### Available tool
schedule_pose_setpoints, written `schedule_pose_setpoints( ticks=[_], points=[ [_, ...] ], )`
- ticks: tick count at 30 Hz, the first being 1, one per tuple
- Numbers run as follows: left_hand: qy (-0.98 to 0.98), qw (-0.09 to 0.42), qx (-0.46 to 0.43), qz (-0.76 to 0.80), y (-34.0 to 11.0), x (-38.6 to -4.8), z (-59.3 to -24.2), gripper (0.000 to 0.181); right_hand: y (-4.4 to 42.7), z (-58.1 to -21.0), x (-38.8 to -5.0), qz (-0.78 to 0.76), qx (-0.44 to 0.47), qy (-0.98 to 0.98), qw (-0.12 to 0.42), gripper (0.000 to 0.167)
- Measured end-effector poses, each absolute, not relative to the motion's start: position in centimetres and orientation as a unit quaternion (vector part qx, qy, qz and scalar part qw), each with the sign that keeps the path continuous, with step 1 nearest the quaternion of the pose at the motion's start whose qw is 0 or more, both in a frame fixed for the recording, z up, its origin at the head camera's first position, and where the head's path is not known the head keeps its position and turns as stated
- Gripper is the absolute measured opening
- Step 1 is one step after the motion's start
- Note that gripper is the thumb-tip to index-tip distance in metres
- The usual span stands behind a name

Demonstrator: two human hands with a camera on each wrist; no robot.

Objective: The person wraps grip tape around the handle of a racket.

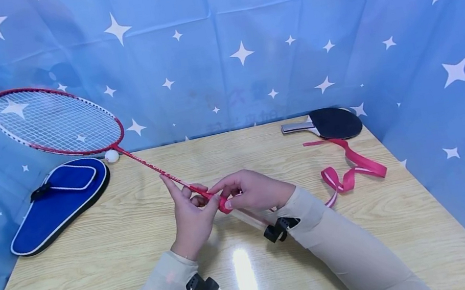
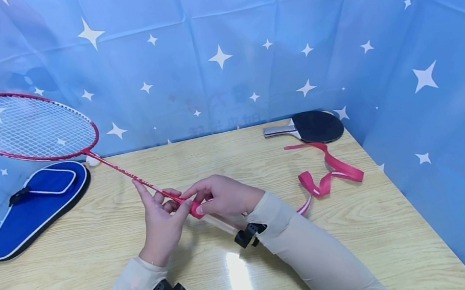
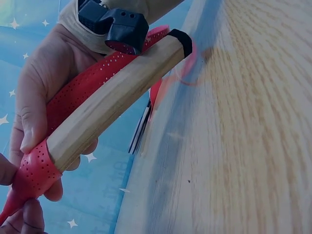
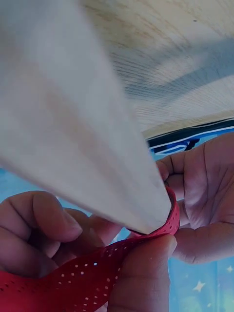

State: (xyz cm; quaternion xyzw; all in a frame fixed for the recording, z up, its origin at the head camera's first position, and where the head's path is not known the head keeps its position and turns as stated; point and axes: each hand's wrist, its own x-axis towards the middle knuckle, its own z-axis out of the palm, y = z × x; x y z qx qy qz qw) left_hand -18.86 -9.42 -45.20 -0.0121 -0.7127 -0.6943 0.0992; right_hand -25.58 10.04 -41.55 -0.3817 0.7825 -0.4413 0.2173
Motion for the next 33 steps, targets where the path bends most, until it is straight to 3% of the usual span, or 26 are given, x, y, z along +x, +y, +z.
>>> schedule_pose_setpoints(
  ticks=[16, 33],
  points=[
    [-0.714, 0.089, -0.047, -0.693, -9.38, -18.86, -45.14, 0.138, 10.55, -41.54, -25.84, -0.475, -0.370, 0.758, 0.250, 0.045],
    [-0.705, 0.094, -0.055, -0.701, -9.44, -18.87, -45.12, 0.134, 10.53, -41.74, -25.98, -0.474, -0.375, 0.757, 0.248, 0.050]
  ],
)
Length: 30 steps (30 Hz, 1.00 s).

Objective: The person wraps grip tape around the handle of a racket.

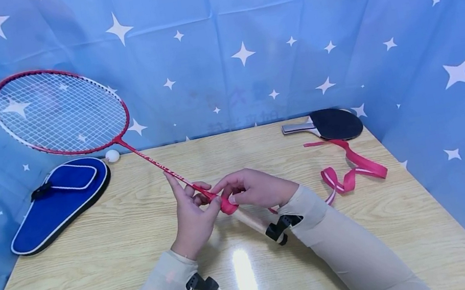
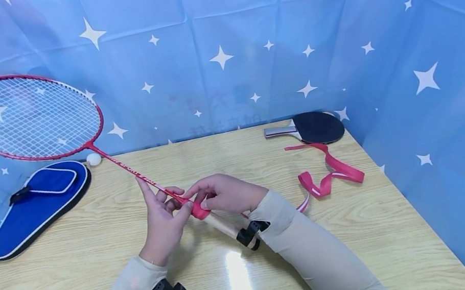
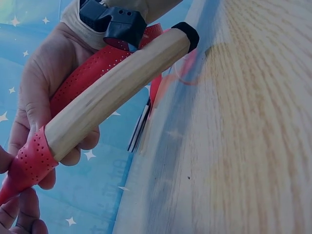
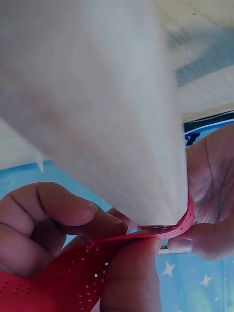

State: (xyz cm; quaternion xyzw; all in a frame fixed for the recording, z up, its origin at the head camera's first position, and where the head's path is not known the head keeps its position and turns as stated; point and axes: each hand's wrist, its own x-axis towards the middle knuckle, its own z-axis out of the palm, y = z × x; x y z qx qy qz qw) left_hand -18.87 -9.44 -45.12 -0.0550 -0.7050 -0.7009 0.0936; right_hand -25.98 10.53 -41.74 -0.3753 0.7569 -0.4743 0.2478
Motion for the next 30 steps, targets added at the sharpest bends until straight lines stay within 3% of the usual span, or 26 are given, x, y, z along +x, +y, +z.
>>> schedule_pose_setpoints(
  ticks=[16, 30],
  points=[
    [-0.700, 0.092, -0.054, -0.706, -9.40, -19.02, -45.44, 0.135, 10.37, -41.72, -25.80, -0.472, -0.366, 0.757, 0.265, 0.048],
    [-0.730, 0.085, -0.015, -0.678, -9.32, -18.85, -45.20, 0.139, 10.06, -41.84, -25.58, -0.446, -0.365, 0.784, 0.233, 0.048]
  ],
)
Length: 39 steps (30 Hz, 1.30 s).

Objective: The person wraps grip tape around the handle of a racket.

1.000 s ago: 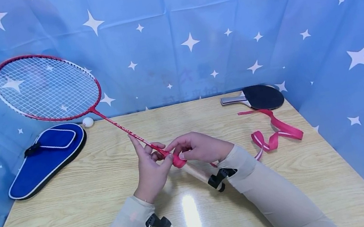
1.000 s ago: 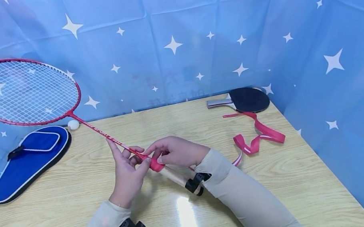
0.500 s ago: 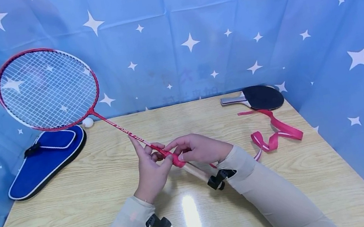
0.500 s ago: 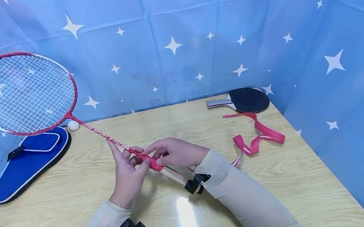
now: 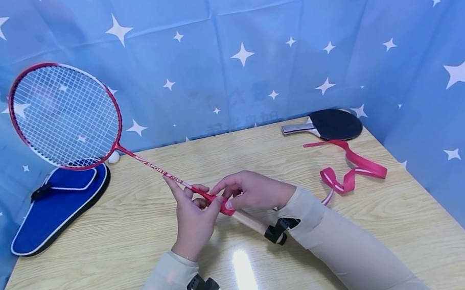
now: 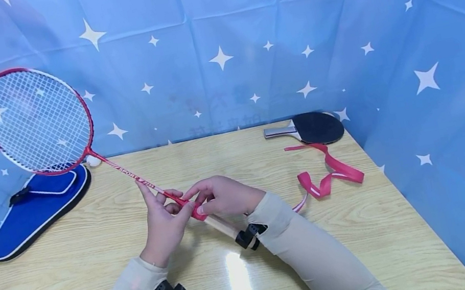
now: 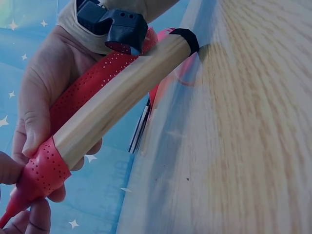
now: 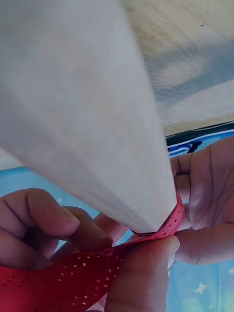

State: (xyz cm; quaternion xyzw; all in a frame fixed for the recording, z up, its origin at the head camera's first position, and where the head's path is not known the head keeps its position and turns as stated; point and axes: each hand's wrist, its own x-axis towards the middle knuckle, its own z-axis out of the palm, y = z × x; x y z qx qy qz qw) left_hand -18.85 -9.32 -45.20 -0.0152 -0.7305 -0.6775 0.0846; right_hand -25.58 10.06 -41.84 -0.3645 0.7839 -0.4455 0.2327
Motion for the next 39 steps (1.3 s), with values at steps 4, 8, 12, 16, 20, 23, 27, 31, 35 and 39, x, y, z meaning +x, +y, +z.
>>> schedule_pose_setpoints(
  ticks=[4, 8, 12, 16, 20, 23, 27, 31, 35, 39],
  points=[
    [-0.727, 0.089, -0.015, -0.680, -9.3, -19.0, -44.9, 0.138, 10.1, -41.5, -25.8, -0.445, -0.372, 0.781, 0.233, 0.050],
    [-0.725, 0.090, -0.013, -0.683, -9.3, -19.1, -44.7, 0.136, 10.4, -41.0, -26.1, -0.447, -0.383, 0.772, 0.239, 0.054],
    [-0.724, 0.090, -0.010, -0.684, -9.4, -19.1, -44.5, 0.136, 10.4, -40.8, -26.1, -0.453, -0.380, 0.770, 0.241, 0.055],
    [-0.722, 0.094, -0.009, -0.686, -9.4, -19.1, -44.5, 0.138, 10.3, -40.7, -26.0, -0.460, -0.371, 0.770, 0.241, 0.053],
    [-0.723, 0.091, -0.008, -0.684, -9.4, -19.1, -44.5, 0.138, 10.2, -40.9, -25.8, -0.475, -0.349, 0.766, 0.256, 0.053],
    [-0.725, 0.083, -0.005, -0.684, -9.3, -19.0, -44.7, 0.138, 10.2, -41.1, -25.7, -0.484, -0.334, 0.762, 0.269, 0.053],
    [-0.725, 0.076, -0.002, -0.685, -9.3, -18.9, -44.9, 0.138, 10.3, -41.4, -25.5, -0.489, -0.330, 0.757, 0.280, 0.053],
    [-0.725, 0.074, -0.001, -0.684, -9.3, -18.8, -45.1, 0.138, 10.4, -41.5, -25.4, -0.487, -0.329, 0.756, 0.289, 0.054],
    [-0.722, 0.078, -0.004, -0.688, -9.2, -18.8, -45.2, 0.137, 10.4, -41.5, -25.4, -0.480, -0.334, 0.758, 0.287, 0.055],
    [-0.720, 0.084, -0.010, -0.689, -9.2, -18.8, -45.1, 0.137, 10.4, -41.5, -25.5, -0.475, -0.343, 0.761, 0.278, 0.056]
  ],
)
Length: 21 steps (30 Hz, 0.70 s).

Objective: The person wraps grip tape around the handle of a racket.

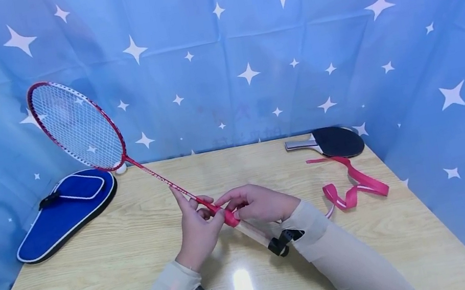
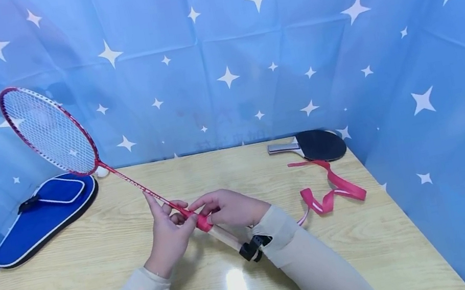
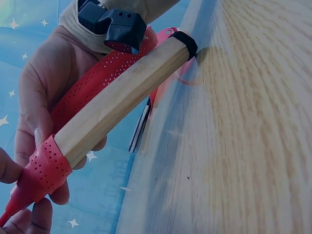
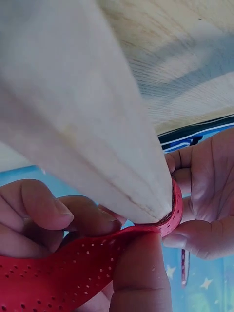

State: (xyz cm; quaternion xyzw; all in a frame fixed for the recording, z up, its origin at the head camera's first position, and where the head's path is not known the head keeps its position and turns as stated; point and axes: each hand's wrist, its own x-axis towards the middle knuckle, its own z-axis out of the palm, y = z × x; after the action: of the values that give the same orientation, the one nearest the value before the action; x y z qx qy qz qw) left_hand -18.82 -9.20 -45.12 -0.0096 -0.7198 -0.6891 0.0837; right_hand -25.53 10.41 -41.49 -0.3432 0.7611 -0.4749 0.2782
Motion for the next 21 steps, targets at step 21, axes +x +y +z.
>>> schedule_pose_setpoints(
  ticks=[21],
  points=[
    [-0.734, 0.091, 0.000, -0.673, -9.35, -18.76, -45.09, 0.141, 10.14, -41.63, -25.47, -0.493, -0.333, 0.762, 0.254, 0.052]
  ],
)
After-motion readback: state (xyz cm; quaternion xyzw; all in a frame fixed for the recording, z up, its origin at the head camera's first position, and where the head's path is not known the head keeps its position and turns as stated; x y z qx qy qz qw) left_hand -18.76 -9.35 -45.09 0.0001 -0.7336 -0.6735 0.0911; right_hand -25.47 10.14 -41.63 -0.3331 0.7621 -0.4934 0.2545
